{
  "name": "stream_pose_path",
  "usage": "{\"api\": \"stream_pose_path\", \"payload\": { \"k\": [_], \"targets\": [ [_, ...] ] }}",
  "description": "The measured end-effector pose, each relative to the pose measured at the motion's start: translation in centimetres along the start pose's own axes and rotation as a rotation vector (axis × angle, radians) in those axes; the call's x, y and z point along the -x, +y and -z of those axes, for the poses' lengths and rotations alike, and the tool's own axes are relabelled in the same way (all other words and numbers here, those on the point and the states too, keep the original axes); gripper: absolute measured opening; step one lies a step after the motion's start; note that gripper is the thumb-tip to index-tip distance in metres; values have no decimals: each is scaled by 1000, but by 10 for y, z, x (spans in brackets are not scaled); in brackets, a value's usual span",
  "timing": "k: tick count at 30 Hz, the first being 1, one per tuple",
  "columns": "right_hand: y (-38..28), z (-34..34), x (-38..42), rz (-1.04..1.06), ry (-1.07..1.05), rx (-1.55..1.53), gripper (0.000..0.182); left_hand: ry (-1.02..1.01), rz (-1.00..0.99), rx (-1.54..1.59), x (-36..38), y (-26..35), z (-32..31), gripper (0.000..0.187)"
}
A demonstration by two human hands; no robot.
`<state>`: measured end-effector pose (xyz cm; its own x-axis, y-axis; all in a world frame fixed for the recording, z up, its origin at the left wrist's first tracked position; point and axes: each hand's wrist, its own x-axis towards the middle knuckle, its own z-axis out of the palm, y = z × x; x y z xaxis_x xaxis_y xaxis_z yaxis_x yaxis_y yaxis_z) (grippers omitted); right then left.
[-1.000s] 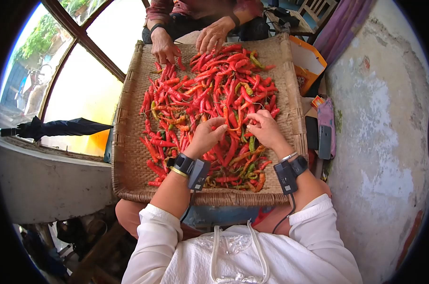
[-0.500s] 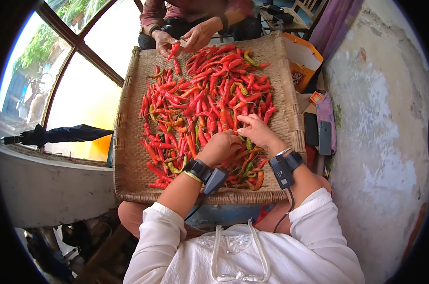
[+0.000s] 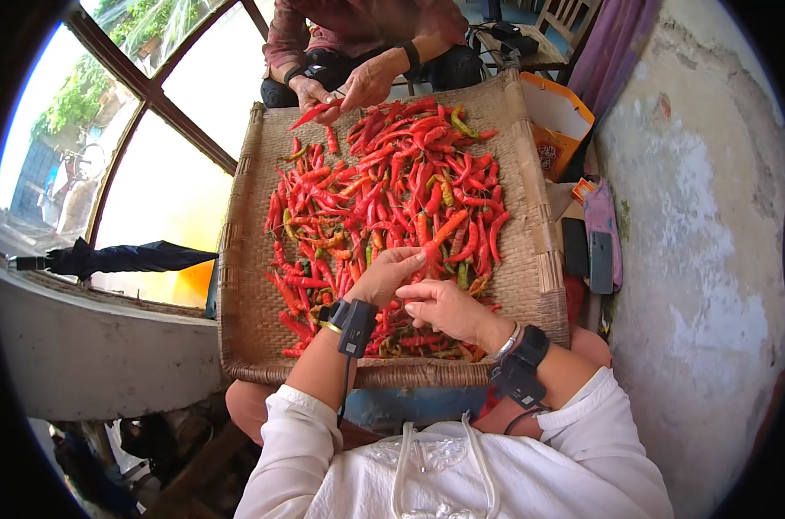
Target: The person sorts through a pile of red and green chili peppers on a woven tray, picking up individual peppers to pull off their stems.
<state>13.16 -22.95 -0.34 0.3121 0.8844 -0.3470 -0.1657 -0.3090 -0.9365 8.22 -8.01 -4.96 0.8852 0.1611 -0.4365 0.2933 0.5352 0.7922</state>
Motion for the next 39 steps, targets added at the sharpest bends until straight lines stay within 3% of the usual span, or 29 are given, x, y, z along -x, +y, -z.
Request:
{"api": "stream_pose_path", "payload": {
  "k": [3,5,6,7,8,9,11,13,15,16,18,22,24,25,27,28,29,31,32,35,37,38,39],
  "targets": [
    [-9,14,2,228,-230,546,31,-49,6,-162,5,17,12,12],
    [-20,27,4,373,-208,634,31,27,-94,-92,8,31,22,19],
    [-24,35,4,389,-128,704,29,55,-234,145,6,32,27,23],
    [-31,41,7,399,-25,584,28,86,-370,382,4,31,32,26],
    [-34,49,8,310,36,519,27,226,-421,463,0,30,36,33],
    [-37,58,7,227,101,455,27,227,-423,463,0,29,35,33],
    [-31,74,0,256,175,480,27,274,-332,19,-1,24,25,32],
    [-32,81,-2,277,256,509,27,119,-265,-467,-9,9,12,34],
    [-35,81,-1,174,208,684,25,175,-686,-1116,-14,-8,-6,38],
    [-30,79,-3,169,243,694,23,179,-683,-1105,-14,-13,-15,38],
    [-19,80,-6,197,247,861,22,263,-596,-1472,-14,-17,-25,44],
    [-8,80,-5,156,252,1144,23,255,-608,-1487,-18,-15,-19,36],
    [-9,79,-5,133,241,1072,25,177,-376,-935,-16,-13,-11,28],
    [-12,78,-5,109,225,1007,26,171,-370,-941,-13,-13,-9,28],
    [-18,76,-8,102,229,889,24,-5,-248,-411,-4,-10,-6,20],
    [-20,74,-10,97,233,779,23,-89,-215,-328,2,-4,-8,18],
    [-21,72,-11,97,234,776,23,-89,-213,-330,5,-2,-6,18],
    [-23,68,-12,34,256,-16,19,-159,-151,-377,9,1,-3,17],
    [-25,66,-10,59,226,-119,14,-159,-147,-375,9,2,-5,17],
    [-25,68,-10,54,241,-61,14,-296,-207,-472,7,0,-10,17],
    [-29,70,-9,46,238,53,14,-158,-489,-669,5,-6,-14,15],
    [-29,70,-8,39,235,167,14,-158,-486,-668,6,-6,-13,15],
    [-28,69,-9,37,234,165,14,-180,-275,-631,10,2,-16,15]
  ]
}}
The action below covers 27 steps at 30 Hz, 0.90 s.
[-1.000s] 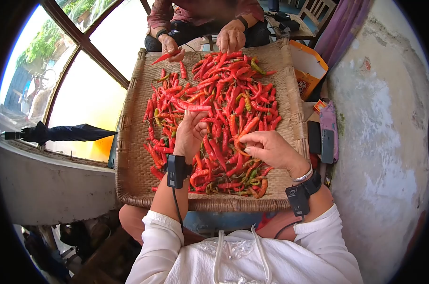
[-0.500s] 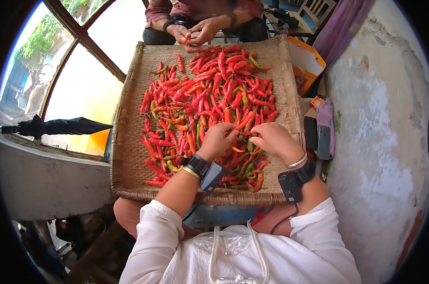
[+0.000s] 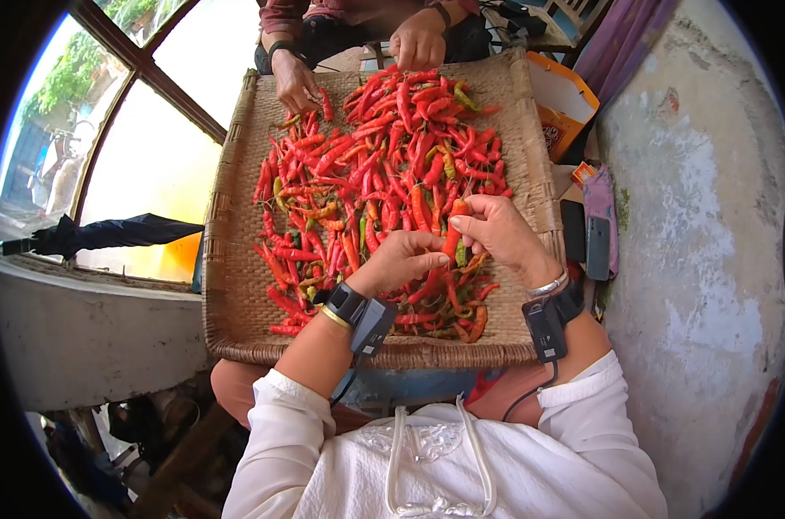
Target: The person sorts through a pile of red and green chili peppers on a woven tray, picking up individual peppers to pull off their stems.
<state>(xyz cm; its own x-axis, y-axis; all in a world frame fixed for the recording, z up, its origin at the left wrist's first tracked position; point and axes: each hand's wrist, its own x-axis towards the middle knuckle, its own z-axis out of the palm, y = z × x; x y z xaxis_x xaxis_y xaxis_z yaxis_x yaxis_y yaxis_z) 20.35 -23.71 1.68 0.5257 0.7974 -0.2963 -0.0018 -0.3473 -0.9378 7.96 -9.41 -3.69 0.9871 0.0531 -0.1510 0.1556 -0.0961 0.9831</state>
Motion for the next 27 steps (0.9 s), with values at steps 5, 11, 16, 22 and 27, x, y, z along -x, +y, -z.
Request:
{"api": "stream_pose_path", "payload": {
  "k": [5,11,16,22,27],
  "targets": [
    [4,3,-5,84,194,-441,15,81,71,215,2,4,18,13],
    [11,4,-5,148,-62,172,22,500,63,513,-2,1,39,28],
    [17,-28,15,168,-573,822,31,376,-241,-718,-12,-37,16,36],
    [41,-38,16,213,-481,1046,29,297,6,-824,-21,-12,-5,41],
    [34,-26,13,219,-363,1157,14,348,-305,-699,-24,-35,-7,33]
  ]
}}
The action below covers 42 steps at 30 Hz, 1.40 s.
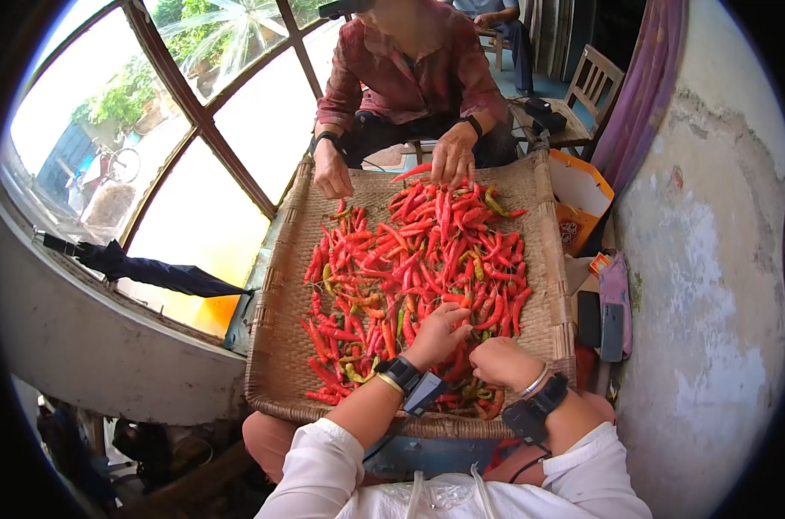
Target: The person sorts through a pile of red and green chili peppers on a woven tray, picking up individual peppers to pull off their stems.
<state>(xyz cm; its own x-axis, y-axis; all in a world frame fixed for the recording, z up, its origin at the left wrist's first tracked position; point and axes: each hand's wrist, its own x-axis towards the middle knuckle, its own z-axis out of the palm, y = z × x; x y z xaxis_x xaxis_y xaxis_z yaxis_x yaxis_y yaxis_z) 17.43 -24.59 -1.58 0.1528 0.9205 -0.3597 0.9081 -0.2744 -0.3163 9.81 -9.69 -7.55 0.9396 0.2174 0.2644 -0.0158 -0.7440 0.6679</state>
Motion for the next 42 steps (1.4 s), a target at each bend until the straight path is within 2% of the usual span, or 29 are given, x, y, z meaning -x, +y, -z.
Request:
{"api": "stream_pose_path", "payload": {
  "k": [2,5,6,9,11,13,16,17,19,20,22,23,25,26,27,29,33,35,37,39,41,42],
  "targets": [
    [5,7,3,-28,53,-70,16,41,175,356,-1,1,1,21],
    [9,8,3,28,9,-212,17,71,177,476,1,5,12,14],
    [8,7,2,28,11,-210,17,39,371,644,2,14,17,11],
    [6,-1,-3,-36,-103,-109,17,-3,426,649,5,20,25,10],
    [11,-6,-6,-55,-27,-27,16,-28,420,657,9,9,19,15],
    [13,7,-1,-49,62,-30,13,10,426,872,8,5,16,30],
    [17,19,0,-62,312,-131,17,77,477,852,7,10,19,38],
    [19,20,-2,-61,312,-130,17,78,476,853,7,14,21,38],
    [22,20,-6,-23,484,-343,19,-14,534,909,6,22,26,32],
    [21,22,-6,-25,479,-342,19,-13,537,913,6,26,27,32],
    [15,27,-6,-50,450,-751,22,-136,520,1037,5,32,26,33],
    [14,27,-6,-54,446,-750,22,-137,522,1041,6,34,27,33],
    [13,27,-5,-102,314,-765,23,-287,521,951,7,36,29,39],
    [11,27,-5,-106,312,-763,23,-278,508,956,9,34,25,37],
    [9,27,-6,-133,351,-737,23,-278,507,959,10,32,23,37],
    [7,27,-7,-160,383,-710,23,-233,359,900,13,31,19,31],
    [7,30,-6,-144,445,-706,24,-288,384,891,6,31,33,25],
    [12,38,0,-157,446,-714,25,-186,493,978,2,17,42,23],
    [19,45,7,-86,333,-542,27,167,542,1140,-4,11,56,19],
    [28,47,11,-78,269,-504,28,485,572,1434,-4,-6,65,19],
    [31,51,14,-112,249,-436,28,651,472,1759,-4,-20,68,33],
    [36,45,12,-105,248,-389,29,700,545,1775,-5,-19,70,35]
  ]
}}
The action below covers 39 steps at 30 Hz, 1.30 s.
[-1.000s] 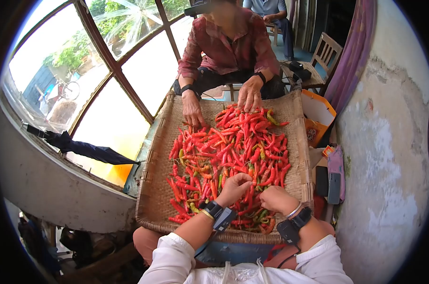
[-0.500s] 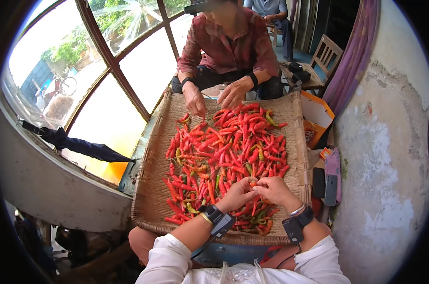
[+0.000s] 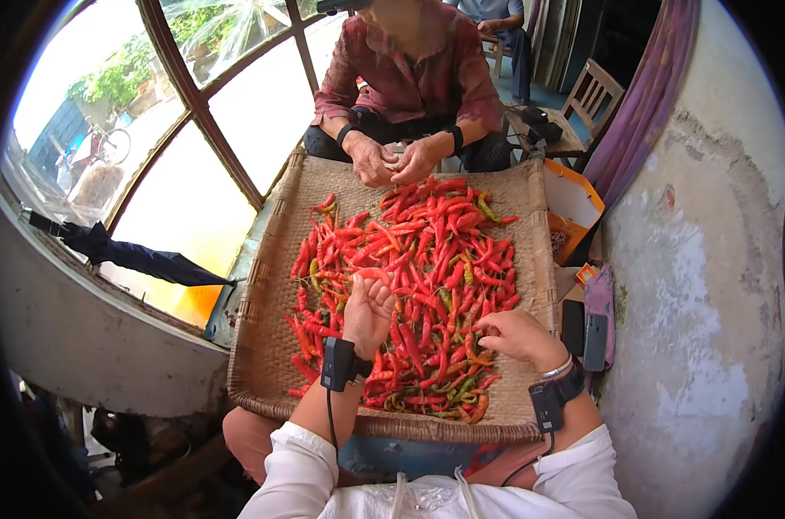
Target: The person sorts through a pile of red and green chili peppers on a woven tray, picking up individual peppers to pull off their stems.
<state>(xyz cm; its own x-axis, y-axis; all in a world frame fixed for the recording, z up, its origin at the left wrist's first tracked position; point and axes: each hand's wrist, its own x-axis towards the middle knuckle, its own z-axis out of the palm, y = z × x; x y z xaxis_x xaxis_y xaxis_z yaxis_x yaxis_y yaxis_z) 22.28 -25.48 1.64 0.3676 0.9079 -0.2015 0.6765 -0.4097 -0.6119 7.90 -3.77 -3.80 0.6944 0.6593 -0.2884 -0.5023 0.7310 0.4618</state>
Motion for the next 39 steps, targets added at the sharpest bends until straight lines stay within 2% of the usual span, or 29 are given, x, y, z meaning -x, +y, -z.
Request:
{"api": "stream_pose_path", "payload": {
  "k": [2,5,7,9,11,12,14,20,24,26,27,28,29,30,32,35,36,38,39],
  "targets": [
    [6,-8,1,58,21,78,29,82,23,23,5,-1,-5,37],
    [11,-20,1,136,39,209,29,-32,66,-55,9,-6,-5,39],
    [11,-26,-2,158,32,264,28,-284,213,-585,8,-14,2,36],
    [9,-34,-4,30,-55,335,25,-401,284,-1110,16,-30,0,27],
    [11,-42,-9,14,-69,351,23,-609,178,-1662,26,-37,-1,28],
    [10,-45,-10,3,-81,365,22,-612,182,-1661,29,-41,0,28],
    [5,-45,-12,-18,-76,357,23,-760,-3,-2023,33,-47,1,30],
    [8,-54,-17,0,-100,219,25,-707,-153,-2134,44,-57,-6,30],
    [14,-57,-18,64,-109,152,25,-684,-169,-2165,42,-62,-2,29],
    [14,-57,-22,69,-77,116,25,-673,-155,-1867,40,-61,3,25],
    [14,-57,-22,73,-47,81,25,-673,-156,-1867,41,-59,4,25],
    [13,-58,-21,73,-47,82,25,-599,-25,-1708,41,-58,4,21],
    [11,-57,-19,65,42,1,25,-527,94,-1546,40,-56,3,17],
    [7,-52,-21,63,138,-78,24,-530,80,-1550,37,-56,1,17],
    [-5,-45,-21,12,154,-161,24,-490,10,-1273,38,-57,2,9],
    [-16,-41,-18,-79,130,-238,19,-496,32,-1094,36,-60,3,10],
    [-14,-46,-19,-89,177,-365,18,-493,39,-1091,38,-60,1,10],
    [-13,-47,-19,-102,250,-504,14,-439,276,-945,40,-56,-4,14],
    [-12,-46,-20,-106,249,-506,14,-438,281,-945,41,-55,-7,14]
  ]
}}
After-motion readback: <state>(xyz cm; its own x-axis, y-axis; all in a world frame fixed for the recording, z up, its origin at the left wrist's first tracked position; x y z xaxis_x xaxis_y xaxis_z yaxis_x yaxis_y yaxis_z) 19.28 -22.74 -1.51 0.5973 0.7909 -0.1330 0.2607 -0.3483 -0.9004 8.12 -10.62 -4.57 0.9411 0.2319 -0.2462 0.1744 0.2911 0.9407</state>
